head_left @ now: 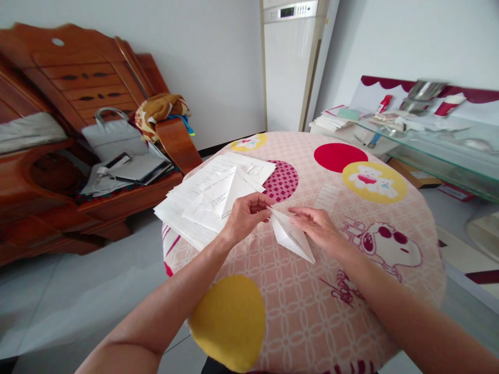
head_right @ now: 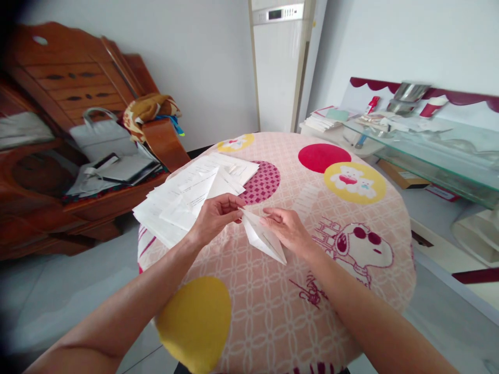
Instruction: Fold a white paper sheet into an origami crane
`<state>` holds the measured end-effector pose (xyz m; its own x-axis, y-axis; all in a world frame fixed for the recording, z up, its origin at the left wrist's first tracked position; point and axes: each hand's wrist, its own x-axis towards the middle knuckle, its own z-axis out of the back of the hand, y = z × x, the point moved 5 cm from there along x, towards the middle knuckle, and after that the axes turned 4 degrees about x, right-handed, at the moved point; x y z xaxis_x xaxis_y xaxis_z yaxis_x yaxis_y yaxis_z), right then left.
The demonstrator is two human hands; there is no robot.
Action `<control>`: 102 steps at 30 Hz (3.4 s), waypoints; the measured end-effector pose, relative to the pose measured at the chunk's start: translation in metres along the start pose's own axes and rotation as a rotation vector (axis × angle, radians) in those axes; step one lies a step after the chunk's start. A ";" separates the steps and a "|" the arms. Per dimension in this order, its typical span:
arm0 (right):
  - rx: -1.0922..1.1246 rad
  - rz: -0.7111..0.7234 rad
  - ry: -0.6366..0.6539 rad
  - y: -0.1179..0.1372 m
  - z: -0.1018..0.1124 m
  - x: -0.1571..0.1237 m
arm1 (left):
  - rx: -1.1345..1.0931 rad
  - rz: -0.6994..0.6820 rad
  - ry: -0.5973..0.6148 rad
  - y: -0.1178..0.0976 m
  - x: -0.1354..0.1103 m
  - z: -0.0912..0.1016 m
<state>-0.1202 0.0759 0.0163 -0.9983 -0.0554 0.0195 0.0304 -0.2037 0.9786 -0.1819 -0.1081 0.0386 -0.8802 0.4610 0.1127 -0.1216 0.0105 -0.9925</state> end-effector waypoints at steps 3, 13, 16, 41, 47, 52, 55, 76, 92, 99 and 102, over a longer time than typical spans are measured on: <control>0.160 -0.068 0.066 -0.001 0.000 0.003 | -0.052 -0.028 0.062 -0.006 0.010 -0.013; 0.221 -0.054 -0.024 -0.006 -0.004 -0.003 | -0.162 -0.010 -0.026 0.012 0.005 -0.031; 0.223 -0.061 -0.027 -0.008 -0.007 -0.002 | -0.156 0.019 -0.029 0.013 0.003 -0.034; 0.168 -0.055 -0.022 -0.011 -0.014 0.000 | -0.008 -0.006 -0.027 0.014 -0.002 -0.035; 0.160 -0.048 -0.020 -0.012 -0.014 0.000 | -0.073 0.053 -0.084 0.015 -0.002 -0.034; 0.145 -0.036 -0.006 -0.011 -0.015 0.000 | -0.078 0.074 -0.143 0.015 -0.003 -0.033; 0.131 -0.024 -0.004 -0.011 -0.015 0.001 | -0.055 0.082 -0.178 0.016 -0.003 -0.031; 0.187 -0.087 0.014 -0.021 -0.006 0.002 | 0.178 -0.031 -0.374 0.019 -0.004 -0.012; -0.561 0.460 -0.176 0.027 -0.016 -0.053 | 0.537 0.070 -0.111 0.034 -0.006 -0.020; -0.965 0.439 -0.018 -0.004 -0.062 -0.111 | 0.592 0.124 -0.047 0.035 -0.004 -0.019; -1.058 0.404 0.041 -0.017 -0.065 -0.117 | 0.620 0.136 -0.027 0.037 -0.003 -0.018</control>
<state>-0.0007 0.0226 -0.0156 -0.9041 -0.3324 0.2687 0.3965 -0.8871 0.2366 -0.1758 -0.0929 0.0006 -0.9167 0.3995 -0.0032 -0.2439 -0.5662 -0.7873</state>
